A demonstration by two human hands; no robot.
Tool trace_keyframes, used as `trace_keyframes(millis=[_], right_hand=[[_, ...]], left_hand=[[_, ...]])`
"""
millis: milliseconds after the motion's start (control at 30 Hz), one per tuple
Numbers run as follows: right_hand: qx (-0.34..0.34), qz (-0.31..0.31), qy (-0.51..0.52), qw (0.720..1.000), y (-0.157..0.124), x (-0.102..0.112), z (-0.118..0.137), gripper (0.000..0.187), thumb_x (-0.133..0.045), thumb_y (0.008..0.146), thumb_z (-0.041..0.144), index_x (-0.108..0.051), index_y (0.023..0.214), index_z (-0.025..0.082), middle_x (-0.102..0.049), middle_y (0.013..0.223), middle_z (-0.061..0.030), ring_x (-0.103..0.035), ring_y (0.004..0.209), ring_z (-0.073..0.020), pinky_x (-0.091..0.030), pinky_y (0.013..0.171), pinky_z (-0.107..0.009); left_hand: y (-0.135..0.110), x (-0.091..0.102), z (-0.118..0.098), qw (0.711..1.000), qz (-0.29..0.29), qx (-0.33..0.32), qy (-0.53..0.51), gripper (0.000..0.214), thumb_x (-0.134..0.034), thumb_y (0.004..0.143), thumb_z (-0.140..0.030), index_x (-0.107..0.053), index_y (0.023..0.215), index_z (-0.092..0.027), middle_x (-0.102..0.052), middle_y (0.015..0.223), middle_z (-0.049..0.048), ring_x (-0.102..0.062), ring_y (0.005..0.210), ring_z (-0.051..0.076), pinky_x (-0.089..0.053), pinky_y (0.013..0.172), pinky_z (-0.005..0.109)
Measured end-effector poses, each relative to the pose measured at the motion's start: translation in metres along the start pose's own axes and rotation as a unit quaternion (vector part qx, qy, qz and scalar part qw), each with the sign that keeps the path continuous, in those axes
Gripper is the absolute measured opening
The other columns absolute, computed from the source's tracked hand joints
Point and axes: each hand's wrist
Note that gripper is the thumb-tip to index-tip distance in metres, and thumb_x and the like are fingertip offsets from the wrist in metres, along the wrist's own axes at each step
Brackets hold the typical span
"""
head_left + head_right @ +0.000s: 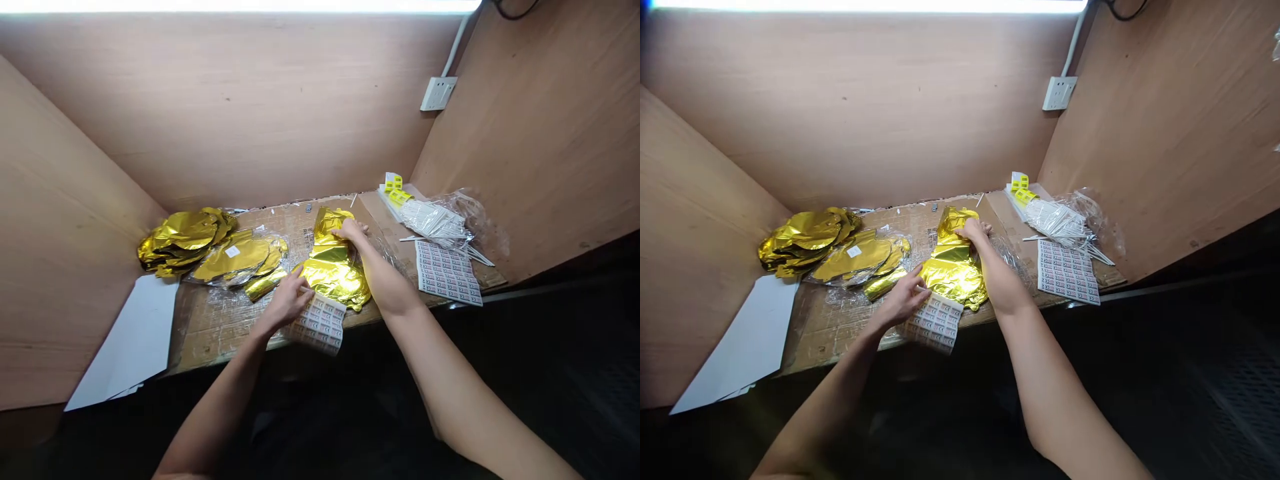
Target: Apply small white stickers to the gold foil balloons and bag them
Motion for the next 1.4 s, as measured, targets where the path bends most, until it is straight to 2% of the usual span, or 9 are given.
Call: trace_keyframes(millis=[167, 333, 567, 667, 733, 833, 933, 1067, 1400], right_hand=[[0.057, 0.046, -0.037, 0.997, -0.023, -0.033, 0.008, 0.077, -0.059, 0.095, 0.076, -0.072, 0.132, 0.01, -0.068, 0.143, -0.0272, -0.065, 0.132, -0.0425, -0.043, 0.116, -0.055], [0.131, 0.047, -0.065, 0.988, -0.066, -0.045, -0.01, 0.047, -0.068, 0.099, 0.053, -0.076, 0.121, 0.012, -0.073, 0.136, -0.024, -0.068, 0.129, -0.0335, -0.049, 0.105, -0.033], [0.038, -0.011, -0.088, 0.995, -0.109, -0.027, -0.068, 0.043, -0.06, 0.104, 0.044, -0.074, 0.118, 0.006, -0.075, 0.12, -0.0292, -0.072, 0.116, -0.0376, -0.053, 0.096, -0.041], [0.005, -0.114, -0.072, 0.991, -0.136, -0.019, -0.08, 0.057, -0.063, 0.102, 0.047, -0.062, 0.136, 0.001, -0.064, 0.137, -0.0353, -0.06, 0.132, -0.0446, -0.048, 0.106, -0.055], [0.051, -0.193, 0.013, 0.98, -0.159, -0.018, -0.08, 0.063, -0.066, 0.1, 0.049, -0.055, 0.145, 0.005, -0.058, 0.145, -0.0325, -0.055, 0.137, -0.0436, -0.046, 0.109, -0.059], [0.19, -0.061, 0.248, 0.948, -0.196, -0.026, -0.072, 0.066, -0.08, 0.089, 0.053, -0.057, 0.141, 0.018, -0.067, 0.128, -0.0174, -0.067, 0.115, -0.032, -0.057, 0.097, -0.048], [0.201, 0.095, 0.445, 0.868, -0.224, -0.047, -0.064, 0.068, -0.091, 0.077, 0.048, -0.055, 0.129, 0.024, -0.07, 0.102, -0.0044, -0.069, 0.088, -0.0217, -0.059, 0.079, -0.036], [0.137, 0.08, 0.542, 0.825, -0.244, -0.069, -0.066, 0.043, -0.085, 0.083, 0.049, -0.06, 0.105, 0.022, -0.067, 0.083, 0.0003, -0.064, 0.071, -0.0164, -0.054, 0.068, -0.03], [0.098, -0.008, 0.496, 0.863, -0.27, -0.073, -0.077, 0.049, -0.071, 0.093, 0.064, -0.06, 0.075, 0.019, -0.05, 0.067, 0.0016, -0.042, 0.061, -0.0116, -0.035, 0.054, -0.026]], left_hand=[[-0.032, -0.023, 0.008, 0.998, -0.016, 0.053, 0.032, 0.019, -0.062, 0.098, -0.035, -0.072, 0.094, -0.02, -0.052, 0.165, 0.0184, -0.034, 0.163, 0.041, -0.038, 0.128, 0.063], [-0.03, -0.043, 0.023, 0.998, -0.022, 0.015, 0.051, 0.016, -0.065, 0.096, -0.033, -0.072, 0.095, -0.019, -0.048, 0.169, 0.017, -0.031, 0.163, 0.043, -0.036, 0.128, 0.066], [0.003, -0.026, 0.02, 0.997, -0.002, -0.046, -0.056, 0.016, -0.069, 0.087, -0.035, -0.07, 0.081, -0.02, -0.063, 0.153, 0.0196, -0.047, 0.152, 0.042, -0.034, 0.128, 0.067], [0.005, -0.009, 0.01, 0.981, -0.03, 0.01, -0.19, 0.027, -0.07, 0.087, -0.047, -0.067, 0.082, -0.02, -0.077, 0.117, 0.0163, -0.073, 0.111, 0.033, -0.062, 0.093, 0.05], [0.0, 0.001, 0.002, 0.954, 0.001, 0.065, -0.294, 0.035, -0.072, 0.088, -0.054, -0.065, 0.087, -0.02, -0.074, 0.081, 0.0065, -0.069, 0.07, 0.021, -0.057, 0.061, 0.033], [-0.007, 0.008, -0.015, 0.921, -0.004, 0.087, -0.379, 0.041, -0.082, 0.082, -0.054, -0.064, 0.084, -0.017, -0.066, 0.066, -0.0005, -0.057, 0.053, 0.012, -0.044, 0.051, 0.022], [-0.013, 0.008, -0.029, 0.901, -0.03, 0.087, -0.423, 0.042, -0.088, 0.078, -0.052, -0.068, 0.086, -0.016, -0.069, 0.07, 0.0009, -0.061, 0.057, 0.012, -0.049, 0.054, 0.022], [-0.021, 0.0, -0.037, 0.891, -0.037, 0.094, -0.443, 0.042, -0.089, 0.076, -0.051, -0.071, 0.089, -0.015, -0.073, 0.074, 0.0028, -0.066, 0.06, 0.015, -0.054, 0.057, 0.025], [-0.036, -0.014, -0.043, 0.92, -0.06, 0.057, -0.382, 0.042, -0.076, 0.089, -0.058, -0.067, 0.081, -0.017, -0.066, 0.068, 0.0005, -0.057, 0.059, 0.013, -0.046, 0.055, 0.024]])
Point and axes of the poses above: each hand's wrist, its own y-axis towards the middle knuckle, its own x-axis out of the back of the hand, z = x × y
